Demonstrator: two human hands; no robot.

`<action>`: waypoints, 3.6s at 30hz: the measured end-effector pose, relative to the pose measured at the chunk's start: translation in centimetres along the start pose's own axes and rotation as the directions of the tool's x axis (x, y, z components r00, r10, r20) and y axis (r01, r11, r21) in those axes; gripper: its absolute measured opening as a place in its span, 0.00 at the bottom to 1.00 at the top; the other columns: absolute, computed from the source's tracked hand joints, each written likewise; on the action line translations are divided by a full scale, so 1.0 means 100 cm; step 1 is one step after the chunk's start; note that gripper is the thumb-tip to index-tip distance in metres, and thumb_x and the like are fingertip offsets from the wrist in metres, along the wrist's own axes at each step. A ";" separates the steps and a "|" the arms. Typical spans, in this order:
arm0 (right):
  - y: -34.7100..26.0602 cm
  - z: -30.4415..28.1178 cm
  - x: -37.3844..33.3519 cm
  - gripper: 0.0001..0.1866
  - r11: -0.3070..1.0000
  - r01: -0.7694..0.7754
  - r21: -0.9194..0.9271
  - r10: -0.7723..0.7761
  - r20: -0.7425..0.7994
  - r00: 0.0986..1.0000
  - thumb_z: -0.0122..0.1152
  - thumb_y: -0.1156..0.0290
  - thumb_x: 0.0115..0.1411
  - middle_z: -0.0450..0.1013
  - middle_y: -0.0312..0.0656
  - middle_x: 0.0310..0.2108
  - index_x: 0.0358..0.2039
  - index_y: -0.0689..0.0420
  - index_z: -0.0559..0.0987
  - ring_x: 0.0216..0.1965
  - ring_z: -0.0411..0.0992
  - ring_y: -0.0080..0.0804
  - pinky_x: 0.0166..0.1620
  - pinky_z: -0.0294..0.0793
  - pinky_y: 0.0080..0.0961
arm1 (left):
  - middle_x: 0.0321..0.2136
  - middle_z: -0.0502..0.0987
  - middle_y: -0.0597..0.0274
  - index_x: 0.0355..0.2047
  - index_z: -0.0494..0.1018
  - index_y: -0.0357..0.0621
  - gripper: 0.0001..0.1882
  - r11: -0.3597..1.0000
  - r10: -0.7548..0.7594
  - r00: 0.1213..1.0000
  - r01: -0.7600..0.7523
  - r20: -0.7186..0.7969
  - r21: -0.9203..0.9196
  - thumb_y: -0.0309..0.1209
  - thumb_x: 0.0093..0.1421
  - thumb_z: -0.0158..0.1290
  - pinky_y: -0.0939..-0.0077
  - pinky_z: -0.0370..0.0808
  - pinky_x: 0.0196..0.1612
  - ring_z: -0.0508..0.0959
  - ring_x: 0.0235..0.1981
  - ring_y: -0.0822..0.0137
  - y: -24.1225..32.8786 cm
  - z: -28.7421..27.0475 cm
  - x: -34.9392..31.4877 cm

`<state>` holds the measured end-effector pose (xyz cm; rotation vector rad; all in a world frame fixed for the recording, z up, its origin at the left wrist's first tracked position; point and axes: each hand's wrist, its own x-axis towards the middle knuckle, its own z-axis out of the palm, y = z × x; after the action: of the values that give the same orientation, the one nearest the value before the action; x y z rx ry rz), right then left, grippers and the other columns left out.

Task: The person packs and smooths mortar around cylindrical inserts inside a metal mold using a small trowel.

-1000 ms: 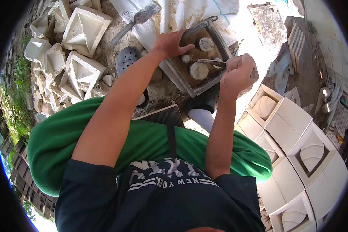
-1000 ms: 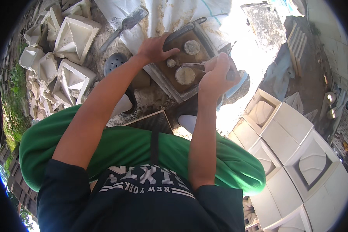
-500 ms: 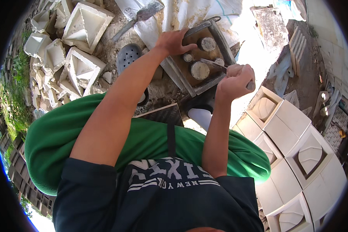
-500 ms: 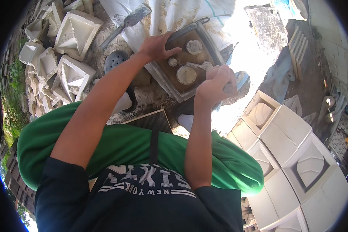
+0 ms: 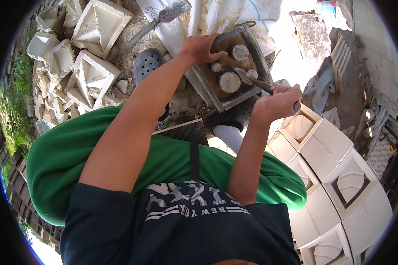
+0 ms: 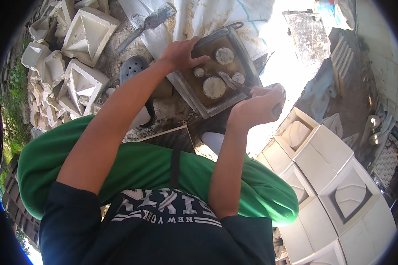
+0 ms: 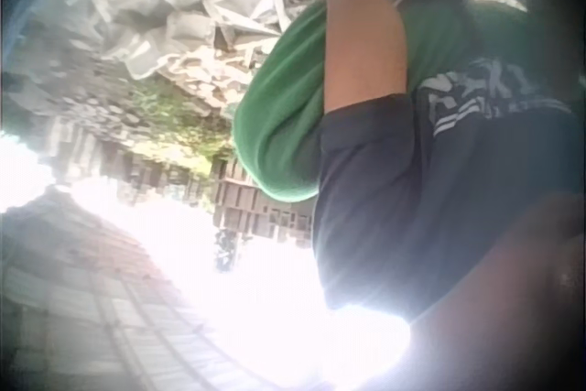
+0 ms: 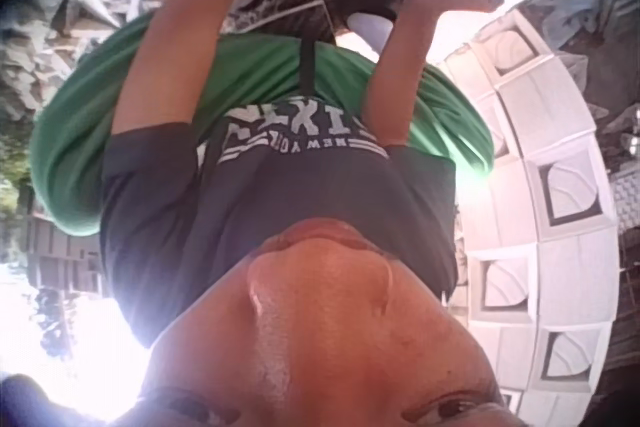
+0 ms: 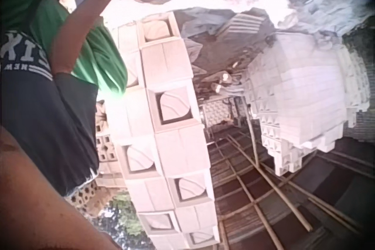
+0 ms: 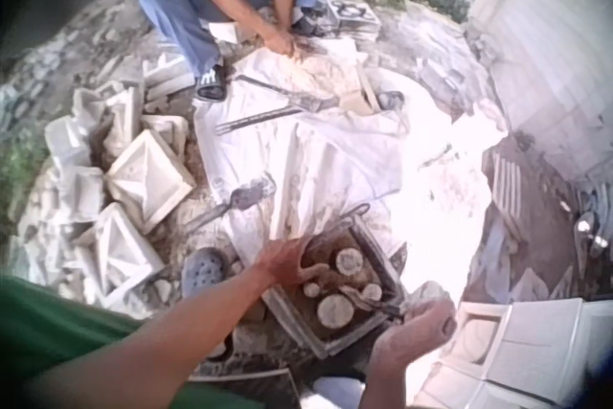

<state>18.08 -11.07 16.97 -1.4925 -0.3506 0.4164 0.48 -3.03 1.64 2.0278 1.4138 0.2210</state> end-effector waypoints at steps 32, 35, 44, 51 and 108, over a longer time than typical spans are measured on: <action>0.024 0.013 0.010 0.20 0.991 -0.130 -0.016 0.101 0.721 0.685 0.51 0.75 0.59 0.55 0.31 0.11 0.11 0.59 0.61 0.14 0.51 0.19 0.20 0.49 0.23 | 0.33 0.81 0.44 0.61 0.63 0.42 0.47 0.999 0.031 1.000 -0.031 -0.002 0.030 0.67 0.54 0.51 0.55 0.77 0.42 0.81 0.36 0.45 0.005 0.003 -0.002; 0.014 0.024 0.009 0.19 0.974 -0.124 -0.187 0.225 0.795 0.563 0.52 0.73 0.58 0.58 0.31 0.11 0.11 0.61 0.65 0.15 0.54 0.17 0.20 0.50 0.22 | 0.33 0.81 0.44 0.61 0.63 0.42 0.47 1.000 0.012 0.999 -0.011 -0.043 0.018 0.67 0.54 0.51 0.55 0.76 0.42 0.81 0.37 0.45 -0.003 0.005 -0.002; 0.020 0.020 -0.014 0.20 0.986 -0.160 -0.053 0.147 0.740 0.657 0.52 0.72 0.62 0.61 0.34 0.13 0.12 0.61 0.66 0.16 0.57 0.20 0.21 0.56 0.22 | 0.32 0.81 0.47 0.59 0.66 0.43 0.47 0.999 0.016 0.999 -0.015 -0.031 0.039 0.70 0.52 0.51 0.56 0.77 0.41 0.82 0.37 0.48 0.000 0.006 0.001; 0.005 0.006 -0.025 0.23 0.992 -0.118 0.031 0.074 0.618 0.782 0.50 0.71 0.64 0.56 0.33 0.10 0.11 0.57 0.61 0.13 0.53 0.20 0.19 0.50 0.22 | 0.35 0.80 0.44 0.60 0.64 0.43 0.46 1.000 -0.013 1.000 0.014 0.011 -0.012 0.67 0.53 0.53 0.54 0.76 0.43 0.80 0.39 0.45 0.000 0.001 0.000; 0.034 0.017 -0.012 0.22 0.977 -0.017 0.214 -0.091 0.484 0.870 0.46 0.66 0.68 0.59 0.35 0.14 0.15 0.57 0.61 0.17 0.57 0.22 0.21 0.55 0.21 | 0.31 0.81 0.49 0.59 0.66 0.48 0.42 1.000 -0.014 0.999 0.015 -0.035 0.004 0.66 0.55 0.51 0.54 0.77 0.40 0.81 0.36 0.48 -0.002 0.006 -0.001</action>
<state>16.04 -10.08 13.70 -1.1526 -0.7159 0.7837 0.56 -3.27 1.07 2.0254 1.4508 0.2481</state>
